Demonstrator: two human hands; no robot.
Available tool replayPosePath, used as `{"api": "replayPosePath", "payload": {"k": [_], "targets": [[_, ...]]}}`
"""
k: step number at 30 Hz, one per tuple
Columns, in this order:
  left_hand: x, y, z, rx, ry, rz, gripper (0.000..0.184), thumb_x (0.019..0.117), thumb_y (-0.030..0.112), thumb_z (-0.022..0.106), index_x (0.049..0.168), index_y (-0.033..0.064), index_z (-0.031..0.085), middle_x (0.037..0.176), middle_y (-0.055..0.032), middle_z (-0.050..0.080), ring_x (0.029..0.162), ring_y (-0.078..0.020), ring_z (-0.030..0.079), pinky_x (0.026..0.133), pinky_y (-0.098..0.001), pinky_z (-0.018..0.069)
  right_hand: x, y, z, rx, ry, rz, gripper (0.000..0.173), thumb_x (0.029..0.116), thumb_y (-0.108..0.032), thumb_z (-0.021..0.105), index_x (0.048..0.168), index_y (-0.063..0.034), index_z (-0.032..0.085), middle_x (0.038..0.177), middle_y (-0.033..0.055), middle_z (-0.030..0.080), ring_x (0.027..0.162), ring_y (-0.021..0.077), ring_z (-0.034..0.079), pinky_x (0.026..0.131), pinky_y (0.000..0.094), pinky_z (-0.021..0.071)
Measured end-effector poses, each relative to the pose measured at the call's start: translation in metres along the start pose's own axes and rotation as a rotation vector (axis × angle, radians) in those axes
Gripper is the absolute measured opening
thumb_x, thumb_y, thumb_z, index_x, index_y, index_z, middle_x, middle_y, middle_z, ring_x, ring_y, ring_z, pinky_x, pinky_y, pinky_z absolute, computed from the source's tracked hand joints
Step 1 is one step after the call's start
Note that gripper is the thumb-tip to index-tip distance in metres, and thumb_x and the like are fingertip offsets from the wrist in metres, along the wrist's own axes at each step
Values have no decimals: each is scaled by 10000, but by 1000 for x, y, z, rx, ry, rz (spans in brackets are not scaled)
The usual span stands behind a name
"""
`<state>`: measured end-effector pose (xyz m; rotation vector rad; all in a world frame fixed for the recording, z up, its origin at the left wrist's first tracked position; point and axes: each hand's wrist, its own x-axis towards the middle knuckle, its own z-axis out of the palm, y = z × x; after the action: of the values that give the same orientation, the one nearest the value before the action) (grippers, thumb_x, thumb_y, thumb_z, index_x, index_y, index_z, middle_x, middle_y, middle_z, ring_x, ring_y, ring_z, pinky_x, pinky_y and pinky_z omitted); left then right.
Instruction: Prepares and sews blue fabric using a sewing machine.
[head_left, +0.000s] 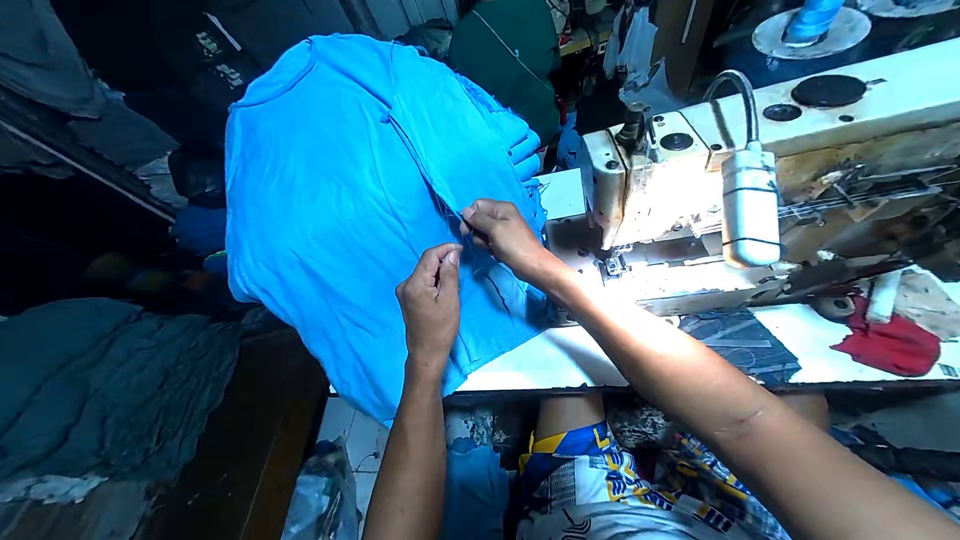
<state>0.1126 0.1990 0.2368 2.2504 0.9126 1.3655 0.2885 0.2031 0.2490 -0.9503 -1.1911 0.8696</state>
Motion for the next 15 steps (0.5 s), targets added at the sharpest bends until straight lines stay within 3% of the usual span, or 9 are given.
{"api": "replayPosePath", "payload": {"k": [2,6,9,13,15], "targets": [[0,-2,-1,4,-4,-11,224,1078,240,542,1189,150,715,859,24,687,651,-74,621,582,-271,549,-1,-2,-4,43,11,20,340,1098,-245,454,872,-46,612,613,11,477,482,102,388,436,249,294],[0,-4,1,-3,-13,-8,221,1075,239,551,1187,148,719,840,23,680,630,-72,606,566,-266,535,4,-6,-9,-19,-92,94,397,1115,-288,397,925,-40,641,652,36,572,502,114,460,443,257,334],[1,-4,5,9,-14,2,219,1074,243,555,1179,151,723,827,29,670,610,-64,583,550,-257,515,18,-13,-6,-41,-151,27,406,1120,-276,392,949,-29,666,659,29,582,506,106,463,443,252,330],[-2,-3,2,59,-25,32,230,1079,230,535,1176,158,731,873,36,685,638,-51,577,577,-251,502,35,-22,-3,-96,-38,-142,346,1082,-216,496,808,-45,622,675,26,545,556,120,459,509,287,372],[-4,-6,1,60,-18,36,228,1080,228,536,1178,157,729,867,37,680,635,-50,574,569,-249,500,31,-24,-6,-80,25,-127,345,1079,-213,501,795,-50,610,652,20,527,513,109,426,465,265,333]]}}
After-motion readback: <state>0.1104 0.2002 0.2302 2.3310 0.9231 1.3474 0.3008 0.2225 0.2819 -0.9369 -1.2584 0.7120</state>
